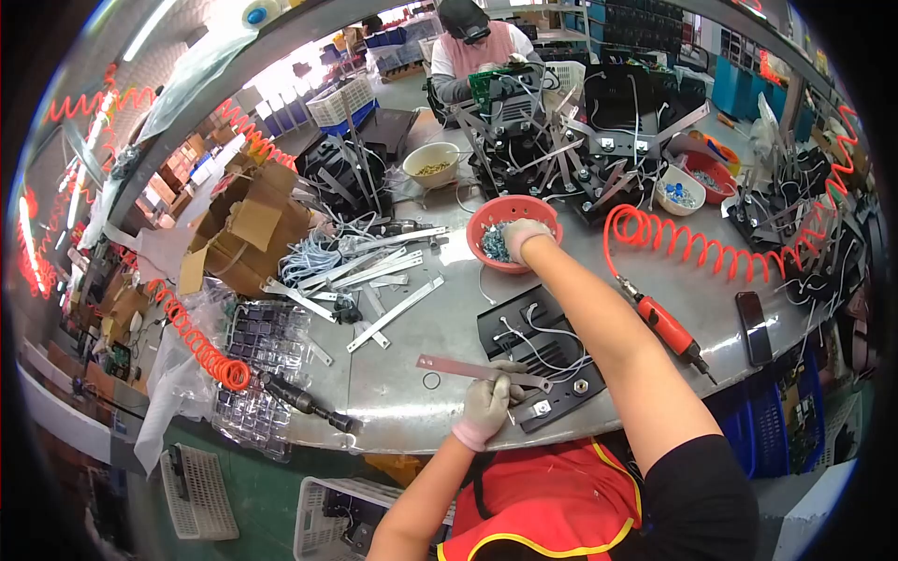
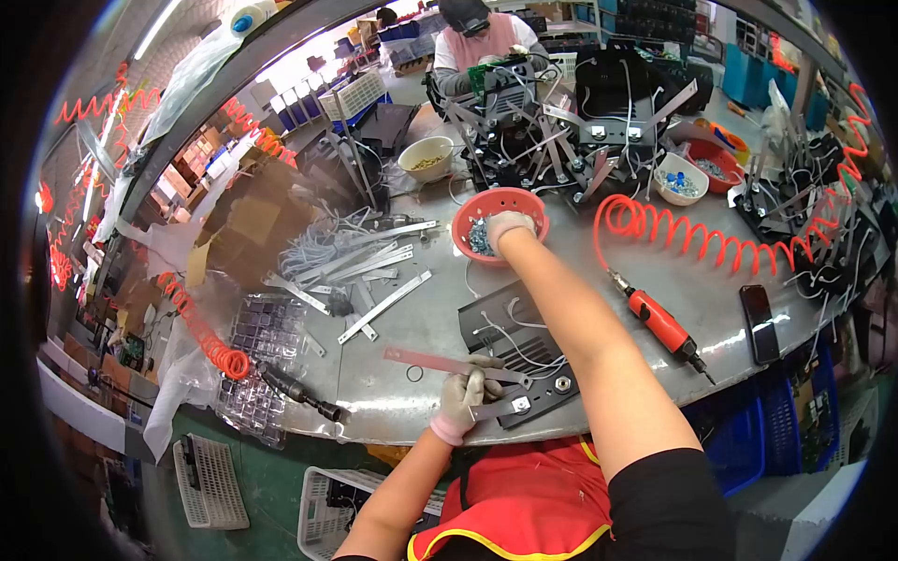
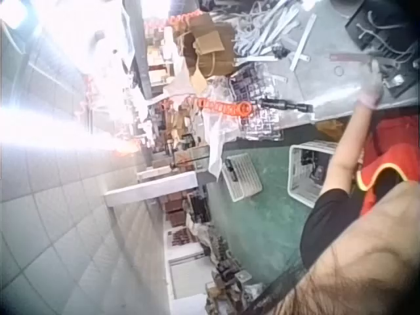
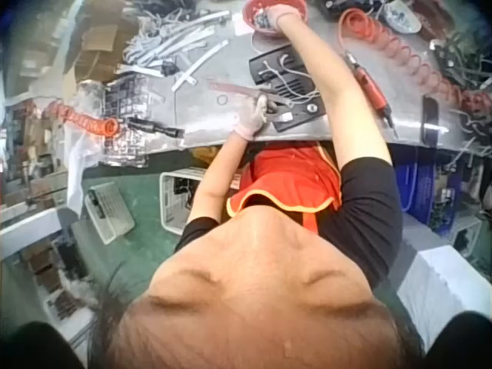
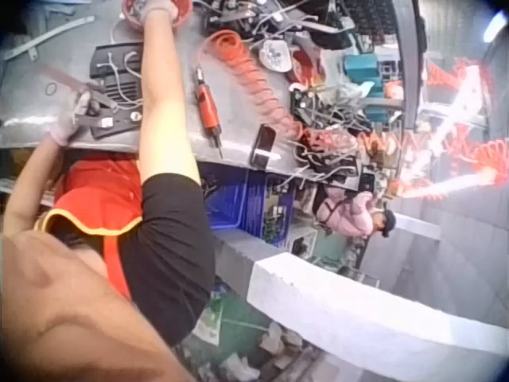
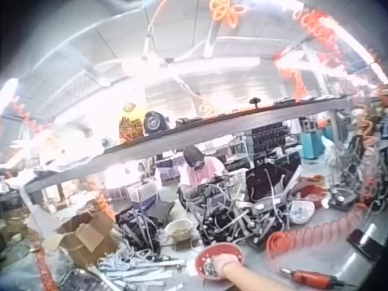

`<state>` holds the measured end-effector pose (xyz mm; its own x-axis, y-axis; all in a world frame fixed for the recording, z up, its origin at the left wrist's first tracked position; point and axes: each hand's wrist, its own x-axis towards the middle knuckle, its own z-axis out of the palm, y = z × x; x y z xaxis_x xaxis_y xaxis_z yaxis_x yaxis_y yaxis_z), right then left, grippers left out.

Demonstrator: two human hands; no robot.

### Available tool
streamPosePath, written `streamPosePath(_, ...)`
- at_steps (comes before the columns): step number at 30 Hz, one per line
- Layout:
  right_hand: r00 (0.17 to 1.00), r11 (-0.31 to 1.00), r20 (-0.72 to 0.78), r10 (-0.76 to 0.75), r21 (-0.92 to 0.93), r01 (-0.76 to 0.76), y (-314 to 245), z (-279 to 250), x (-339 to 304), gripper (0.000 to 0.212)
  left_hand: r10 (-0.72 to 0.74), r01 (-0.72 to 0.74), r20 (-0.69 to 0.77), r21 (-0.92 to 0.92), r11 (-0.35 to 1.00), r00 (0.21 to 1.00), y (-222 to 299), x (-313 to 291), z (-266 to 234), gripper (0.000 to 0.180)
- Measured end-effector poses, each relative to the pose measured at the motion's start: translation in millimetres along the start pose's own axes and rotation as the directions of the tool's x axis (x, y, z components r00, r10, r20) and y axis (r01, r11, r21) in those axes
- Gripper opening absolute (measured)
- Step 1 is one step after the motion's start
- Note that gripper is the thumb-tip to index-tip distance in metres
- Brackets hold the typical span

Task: The person assembles electronic components by mounting metal plates onto plastic casings and securing them with screws using an electric screwdriver.

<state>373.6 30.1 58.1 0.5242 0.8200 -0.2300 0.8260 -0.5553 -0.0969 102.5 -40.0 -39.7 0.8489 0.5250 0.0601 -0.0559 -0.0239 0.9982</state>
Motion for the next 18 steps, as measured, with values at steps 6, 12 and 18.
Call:
streamPosePath(6,0.996,0.997,0.051,0.073,0.015,-0.074,2,-3,5,0.036,0.084,-0.085,0.014,0.105,0.991,0.996,8,2,0,0.028)
streamPosePath(12,0.998,0.999,-0.037,-0.05,0.01,0.051,20,24,20,0.032,0.102,-0.1,-0.006,0.132,0.986,0.995,8,3,3,0.028)
streamPosePath(18,0.871,0.974,-0.491,-0.031,0.18,0.136,18,30,-13,0.023,0.108,-0.105,-0.006,0.181,0.978,0.994,4,0,3,0.028)
